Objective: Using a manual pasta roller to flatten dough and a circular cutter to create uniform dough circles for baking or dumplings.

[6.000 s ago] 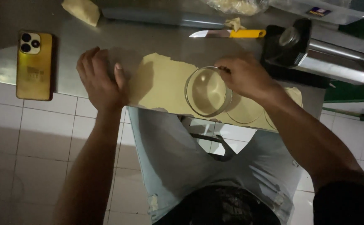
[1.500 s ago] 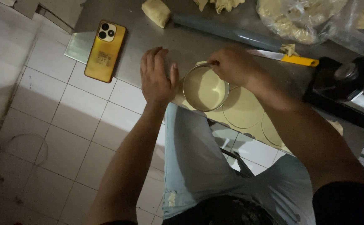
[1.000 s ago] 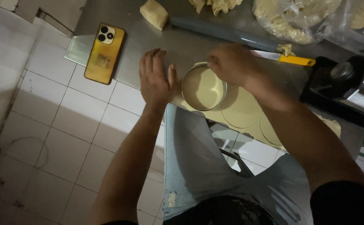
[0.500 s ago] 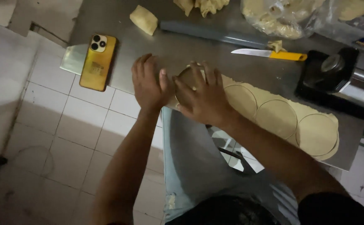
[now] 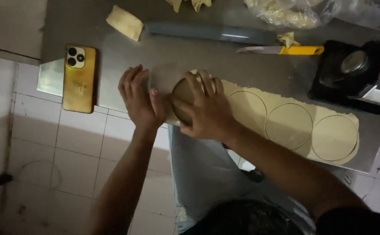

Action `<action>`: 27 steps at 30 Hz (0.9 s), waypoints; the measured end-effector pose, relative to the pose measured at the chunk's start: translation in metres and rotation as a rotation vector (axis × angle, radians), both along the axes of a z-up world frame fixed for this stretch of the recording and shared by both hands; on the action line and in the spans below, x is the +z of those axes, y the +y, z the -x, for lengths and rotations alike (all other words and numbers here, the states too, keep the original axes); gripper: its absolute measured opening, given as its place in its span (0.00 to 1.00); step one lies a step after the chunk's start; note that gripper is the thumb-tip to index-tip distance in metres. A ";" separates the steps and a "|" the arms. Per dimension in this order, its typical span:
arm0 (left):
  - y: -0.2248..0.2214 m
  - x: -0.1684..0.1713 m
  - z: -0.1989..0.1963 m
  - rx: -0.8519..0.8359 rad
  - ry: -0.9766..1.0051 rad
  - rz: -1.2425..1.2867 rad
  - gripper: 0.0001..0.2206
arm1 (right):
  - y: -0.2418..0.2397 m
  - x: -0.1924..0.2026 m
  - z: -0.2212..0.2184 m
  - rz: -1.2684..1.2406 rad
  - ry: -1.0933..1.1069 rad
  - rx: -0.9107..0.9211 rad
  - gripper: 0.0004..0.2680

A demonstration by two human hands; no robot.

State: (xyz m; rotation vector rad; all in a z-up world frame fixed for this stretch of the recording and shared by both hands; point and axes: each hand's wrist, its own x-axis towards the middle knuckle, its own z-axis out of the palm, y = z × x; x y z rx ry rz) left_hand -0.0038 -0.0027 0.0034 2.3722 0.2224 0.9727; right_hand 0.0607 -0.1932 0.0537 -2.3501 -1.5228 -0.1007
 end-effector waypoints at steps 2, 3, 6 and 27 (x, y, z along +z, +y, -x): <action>0.002 -0.004 0.000 0.006 -0.040 -0.050 0.19 | 0.001 0.000 0.004 -0.062 -0.092 -0.030 0.19; 0.003 -0.001 0.001 0.010 -0.043 -0.054 0.19 | 0.001 0.000 0.000 -0.067 -0.095 -0.026 0.19; 0.000 0.003 0.000 -0.022 -0.074 -0.062 0.18 | -0.003 -0.001 -0.002 -0.134 -0.072 0.091 0.20; -0.007 0.010 0.002 0.140 -0.021 -0.007 0.25 | 0.057 0.021 -0.128 0.042 -0.097 -0.171 0.33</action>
